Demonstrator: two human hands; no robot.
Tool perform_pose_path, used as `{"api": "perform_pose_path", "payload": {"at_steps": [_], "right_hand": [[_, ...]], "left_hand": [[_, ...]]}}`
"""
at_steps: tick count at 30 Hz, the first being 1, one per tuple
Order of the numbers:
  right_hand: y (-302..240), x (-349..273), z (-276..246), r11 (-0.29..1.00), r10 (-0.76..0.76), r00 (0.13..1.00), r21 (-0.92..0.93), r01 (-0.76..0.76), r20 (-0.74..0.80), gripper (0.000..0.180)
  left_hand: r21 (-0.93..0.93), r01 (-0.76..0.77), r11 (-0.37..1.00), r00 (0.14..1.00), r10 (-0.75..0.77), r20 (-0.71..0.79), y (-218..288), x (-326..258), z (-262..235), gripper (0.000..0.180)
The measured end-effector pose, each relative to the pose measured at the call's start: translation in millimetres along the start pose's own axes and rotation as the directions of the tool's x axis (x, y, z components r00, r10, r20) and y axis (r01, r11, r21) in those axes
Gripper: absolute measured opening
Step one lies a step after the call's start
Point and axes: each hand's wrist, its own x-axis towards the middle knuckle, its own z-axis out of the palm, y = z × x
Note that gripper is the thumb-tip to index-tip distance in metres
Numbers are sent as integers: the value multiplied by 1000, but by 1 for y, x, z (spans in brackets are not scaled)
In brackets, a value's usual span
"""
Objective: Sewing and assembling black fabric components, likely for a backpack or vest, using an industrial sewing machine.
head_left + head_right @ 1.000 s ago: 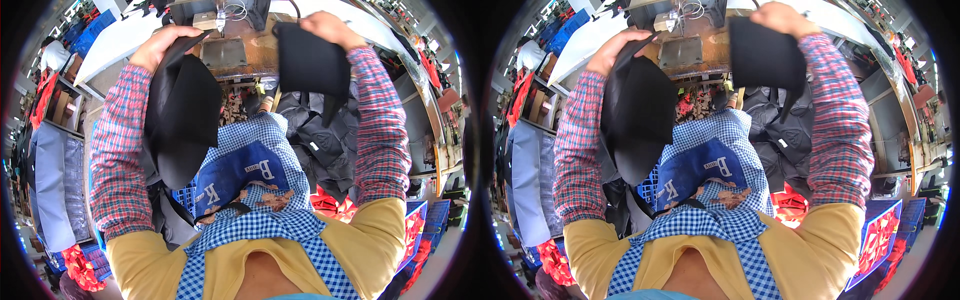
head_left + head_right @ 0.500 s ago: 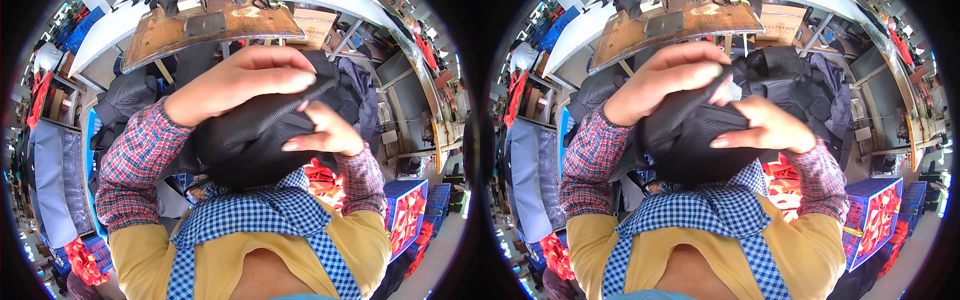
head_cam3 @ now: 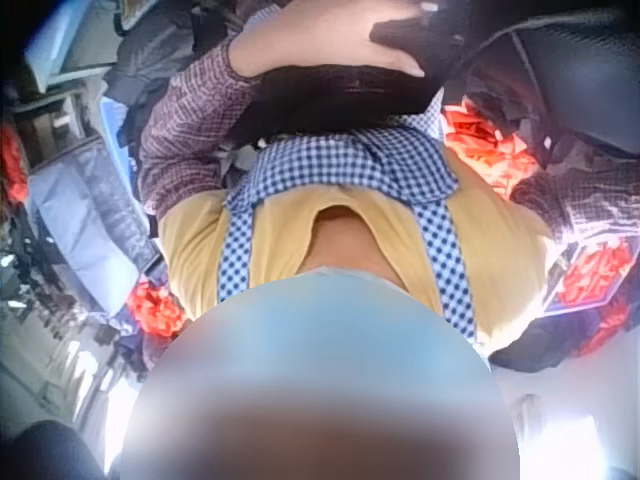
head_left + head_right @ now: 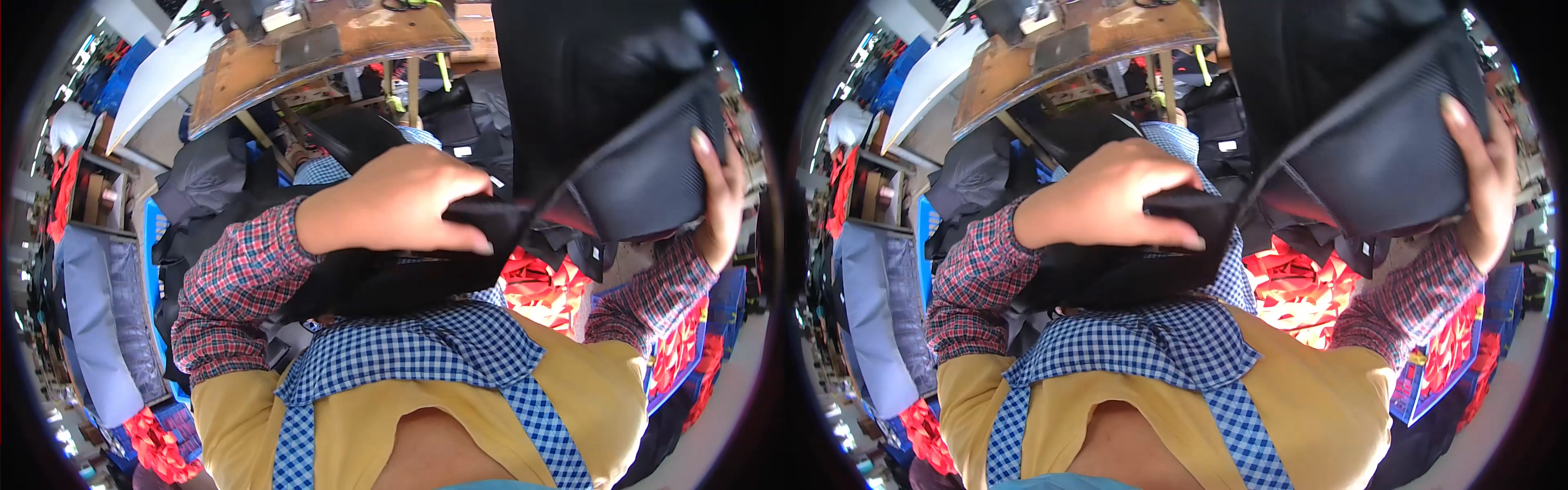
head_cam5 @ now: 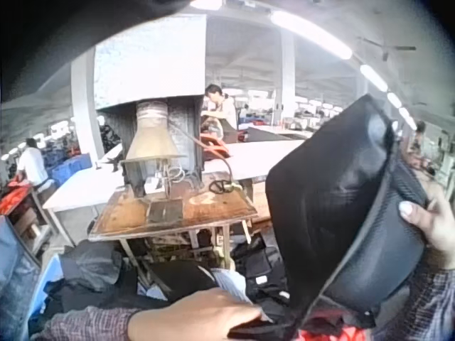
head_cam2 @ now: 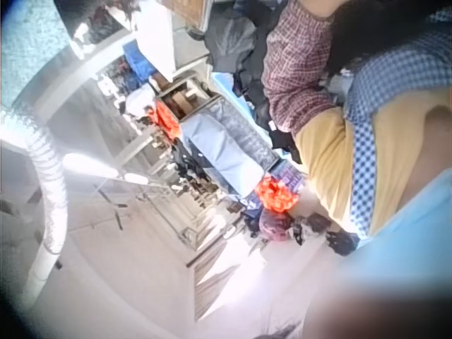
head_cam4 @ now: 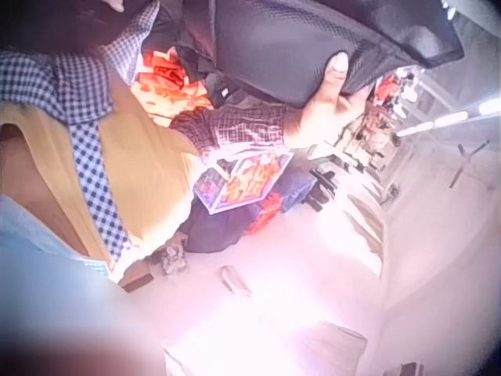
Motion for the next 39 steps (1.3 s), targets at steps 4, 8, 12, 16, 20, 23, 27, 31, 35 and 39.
{"api": "perform_pose_path", "payload": {"at_steps": [4,8,12,16,20,23,27,31,35,39], "right_hand": [[22,14,39,775,80,961,-622,106,263,53],[48,-21,97,805,-318,738,-242,541,595,63],[63,-40,187,801,-546,299,382,461,782,75],[70,-45,228,924,-350,-22,348,159,937,29],[58,-30,225,895,-443,164,423,143,882,20],[37,-14,213,856,-513,234,470,216,826,17],[9,-1,199,819,-555,402,392,420,728,17],[-13,23,203,811,-476,403,214,544,782,28],[-23,43,214,794,-428,388,134,593,816,33],[-17,44,267,598,-637,419,71,799,647,43]], "left_hand": [[-57,96,994,995,-94,34,-8,14,-12,38],[-65,293,954,945,-279,169,-8,6,-25,36],[-72,298,952,912,-261,316,-5,-7,-34,34],[121,304,945,852,-327,409,4,-27,-43,35],[575,289,765,955,-190,-228,25,-51,-13,61],[406,444,799,882,-308,-357,27,-58,20,100],[-69,362,929,897,-368,-246,-1,-48,41,92],[-592,616,519,772,-545,326,-19,-53,1,62],[-891,453,-31,740,-544,395,-13,-85,-73,47],[-202,444,873,886,-462,-48,-35,-102,-117,42]]}}
